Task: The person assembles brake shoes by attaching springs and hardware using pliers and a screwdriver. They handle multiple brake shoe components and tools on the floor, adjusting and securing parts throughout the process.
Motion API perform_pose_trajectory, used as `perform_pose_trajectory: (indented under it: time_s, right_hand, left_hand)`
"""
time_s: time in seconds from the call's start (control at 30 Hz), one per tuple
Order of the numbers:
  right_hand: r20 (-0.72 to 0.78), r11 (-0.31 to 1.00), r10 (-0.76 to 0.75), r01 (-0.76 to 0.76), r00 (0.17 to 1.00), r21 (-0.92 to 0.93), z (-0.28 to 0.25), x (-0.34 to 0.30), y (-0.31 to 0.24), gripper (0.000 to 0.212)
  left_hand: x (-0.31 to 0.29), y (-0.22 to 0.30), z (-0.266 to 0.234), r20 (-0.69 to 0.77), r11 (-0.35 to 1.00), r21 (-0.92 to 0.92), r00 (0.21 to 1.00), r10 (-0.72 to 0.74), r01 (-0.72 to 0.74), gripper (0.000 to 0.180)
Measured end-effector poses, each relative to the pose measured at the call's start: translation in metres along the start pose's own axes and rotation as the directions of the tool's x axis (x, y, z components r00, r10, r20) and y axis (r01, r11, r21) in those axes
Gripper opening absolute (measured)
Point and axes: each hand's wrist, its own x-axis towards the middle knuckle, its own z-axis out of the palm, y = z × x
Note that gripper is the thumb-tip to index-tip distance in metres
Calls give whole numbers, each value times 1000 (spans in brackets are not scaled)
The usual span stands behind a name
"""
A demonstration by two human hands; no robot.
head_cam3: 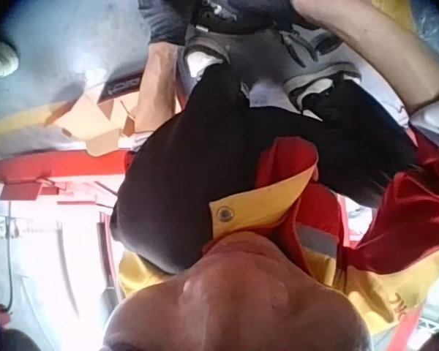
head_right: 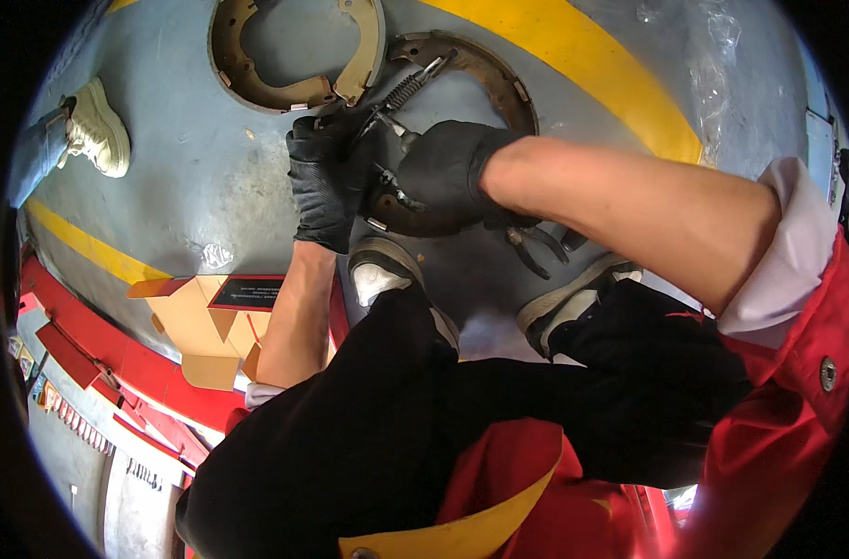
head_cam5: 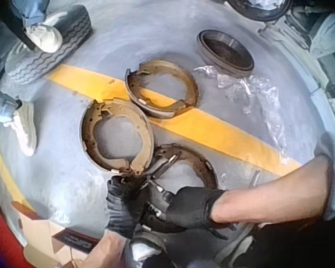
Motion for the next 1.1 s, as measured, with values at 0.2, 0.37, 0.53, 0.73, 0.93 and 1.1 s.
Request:
perform_pose_trajectory:
  time_s: [0.2,0.37,0.53,0.73,0.93,1.1]
  right_hand:
    - [-566,922,195,46,801,384,116,19,28,32]
    - [-110,907,163,-105,980,407,39,0,18,36]
    - [-60,997,-76,77,995,24,14,5,16,24]
    - [-526,925,203,15,826,380,109,16,33,39]
    - [-81,898,167,-118,983,424,58,12,31,41]
    - [-10,980,47,-45,999,195,20,2,21,41]
  left_hand:
    - [2,5,1,-15,996,-80,999,-42,40,34]
    - [0,4,1,13,999,3,999,-36,36,33]
    - [3,-1,4,-2,1000,-2,1000,-16,16,33]
    - [0,8,2,0,998,11,998,-67,67,33]
    - [3,9,-1,-1,998,60,1000,-2,2,30]
    - [2,4,5,-20,1000,17,1000,-6,6,31]
